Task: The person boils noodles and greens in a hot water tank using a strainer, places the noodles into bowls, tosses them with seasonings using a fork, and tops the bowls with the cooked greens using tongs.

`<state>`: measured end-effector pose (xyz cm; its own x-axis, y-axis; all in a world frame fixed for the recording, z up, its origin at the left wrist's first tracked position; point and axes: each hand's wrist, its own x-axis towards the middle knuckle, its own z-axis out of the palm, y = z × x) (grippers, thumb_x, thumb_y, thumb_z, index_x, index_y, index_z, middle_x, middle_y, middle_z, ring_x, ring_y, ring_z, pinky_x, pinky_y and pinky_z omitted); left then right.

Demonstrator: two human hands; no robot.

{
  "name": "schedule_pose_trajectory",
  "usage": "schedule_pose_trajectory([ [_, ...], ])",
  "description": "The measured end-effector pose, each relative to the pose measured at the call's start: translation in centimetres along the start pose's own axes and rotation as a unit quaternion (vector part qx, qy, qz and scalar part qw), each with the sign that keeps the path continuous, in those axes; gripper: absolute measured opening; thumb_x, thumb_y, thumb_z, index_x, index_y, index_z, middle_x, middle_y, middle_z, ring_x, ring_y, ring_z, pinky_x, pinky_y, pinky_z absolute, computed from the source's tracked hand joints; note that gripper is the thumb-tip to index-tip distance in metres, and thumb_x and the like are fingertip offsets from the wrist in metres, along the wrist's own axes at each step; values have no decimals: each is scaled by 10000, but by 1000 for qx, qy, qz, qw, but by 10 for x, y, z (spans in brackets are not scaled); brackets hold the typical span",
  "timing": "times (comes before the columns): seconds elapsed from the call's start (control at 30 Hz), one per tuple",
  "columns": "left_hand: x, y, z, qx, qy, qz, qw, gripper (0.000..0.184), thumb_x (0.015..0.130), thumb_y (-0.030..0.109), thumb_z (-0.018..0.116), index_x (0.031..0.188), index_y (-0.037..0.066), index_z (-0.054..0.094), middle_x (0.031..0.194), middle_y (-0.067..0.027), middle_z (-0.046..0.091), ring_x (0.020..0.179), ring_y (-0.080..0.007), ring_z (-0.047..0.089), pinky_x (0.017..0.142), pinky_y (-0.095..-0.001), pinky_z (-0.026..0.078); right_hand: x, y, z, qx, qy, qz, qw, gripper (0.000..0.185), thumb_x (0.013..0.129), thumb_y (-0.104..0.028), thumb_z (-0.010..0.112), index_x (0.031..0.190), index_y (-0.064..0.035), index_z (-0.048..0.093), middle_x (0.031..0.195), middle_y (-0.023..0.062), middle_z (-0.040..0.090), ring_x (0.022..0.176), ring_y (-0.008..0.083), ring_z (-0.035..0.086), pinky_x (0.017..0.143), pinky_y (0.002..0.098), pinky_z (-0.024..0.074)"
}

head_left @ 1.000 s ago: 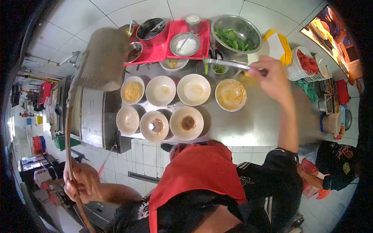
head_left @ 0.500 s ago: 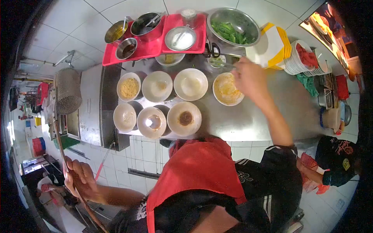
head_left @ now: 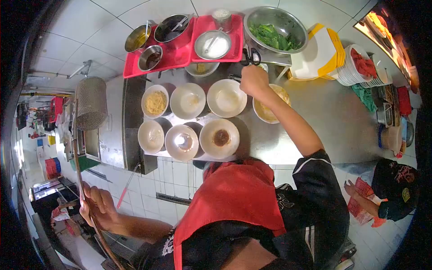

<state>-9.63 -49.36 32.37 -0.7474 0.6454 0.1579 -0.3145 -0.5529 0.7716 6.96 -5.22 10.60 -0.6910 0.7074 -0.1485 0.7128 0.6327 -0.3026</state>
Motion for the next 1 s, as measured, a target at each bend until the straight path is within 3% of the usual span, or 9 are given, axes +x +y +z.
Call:
schedule_pose_trajectory([
  [0.17, -1, -2, 1, 17, 14, 12, 1000, 195, 846, 69, 521, 951, -33, 393, 724, -85, 401, 462, -117, 324, 448, -260, 303, -4, 18, 6, -55, 58, -5, 997, 167, 689, -120, 673, 796, 6, 699, 836, 219, 674, 793, 359, 678, 694, 441, 555],
  [0.3, -2, -1, -3, 7, 4, 3, 1000, 187, 870, 88, 512, 955, -29, 393, 674, -71, 381, 458, -111, 312, 457, -260, 298, -32, 42, -25, -7, 86, 19, 996, 165, 701, -147, 688, 758, 8, 687, 800, 208, 657, 775, 363, 660, 690, 458, 530],
  [0.43, -1, -1, -13, 3, 6, 14, 1000, 178, 898, 103, 490, 957, -32, 391, 657, -59, 369, 449, -109, 298, 465, -260, 297, -83, 43, -90, 70, 145, -60, 985, 157, 739, -182, 695, 764, -27, 689, 790, 154, 634, 748, 348, 623, 684, 452, 482],
  [0.57, -5, 1, -21, -25, 12, 12, 1000, 184, 913, 114, 477, 966, -46, 402, 716, -75, 362, 530, -109, 297, 532, -274, 307, -111, 40, -163, 121, 245, -28, 961, 193, 743, -232, 714, 803, -49, 701, 799, 137, 634, 774, 319, 627, 696, 421, 487],
  [0.67, -9, 3, -25, -54, -20, 12, 998, 184, 912, 111, 477, 973, -49, 409, 745, -82, 360, 559, -110, 291, 553, -280, 306, -84, 55, -186, -67, 345, -20, 936, 198, 760, -243, 701, 839, -62, 707, 818, 133, 655, 808, 318, 637, 727, 419, 501],
  [0.77, -23, 12, -38, -16, 19, 52, 998, 184, 905, 107, 482, 973, -49, 410, 732, -80, 371, 529, -110, 294, 521, -275, 309, -57, 54, -185, -138, 292, 57, 945, 261, 745, -277, 707, 871, -48, 698, 853, 131, 679, 859, 324, 647, 773, 416, 515],
  [0.87, -35, 19, -30, -15, -4, 44, 999, 187, 895, 101, 492, 970, -51, 412, 715, -79, 383, 494, -109, 293, 480, -266, 307, -31, 54, -169, -91, 192, 24, 977, 298, 712, -285, 696, 847, -19, 686, 871, 168, 683, 861, 350, 654, 769, 432, 528],
  [0.97, -54, 31, -42, -5, 65, 81, 995, 178, 892, 100, 495, 954, -43, 409, 695, -79, 391, 469, -107, 295, 446, -261, 304, -3, 63, -146, -140, 150, 66, 976, 319, 691, -281, 667, 844, -2, 686, 873, 206, 676, 841, 368, 661, 749, 445, 538],
  [1.0, -60, 37, -46, -16, 38, 65, 997, 203, 894, 95, 488, 993, -73, 431, 705, -91, 418, 476, -111, 305, 452, -264, 307, 2, 69, -142, -142, 163, 76, 974, 313, 695, -274, 652, 846, -2, 687, 873, 216, 673, 832, 371, 662, 742, 451, 538],
])
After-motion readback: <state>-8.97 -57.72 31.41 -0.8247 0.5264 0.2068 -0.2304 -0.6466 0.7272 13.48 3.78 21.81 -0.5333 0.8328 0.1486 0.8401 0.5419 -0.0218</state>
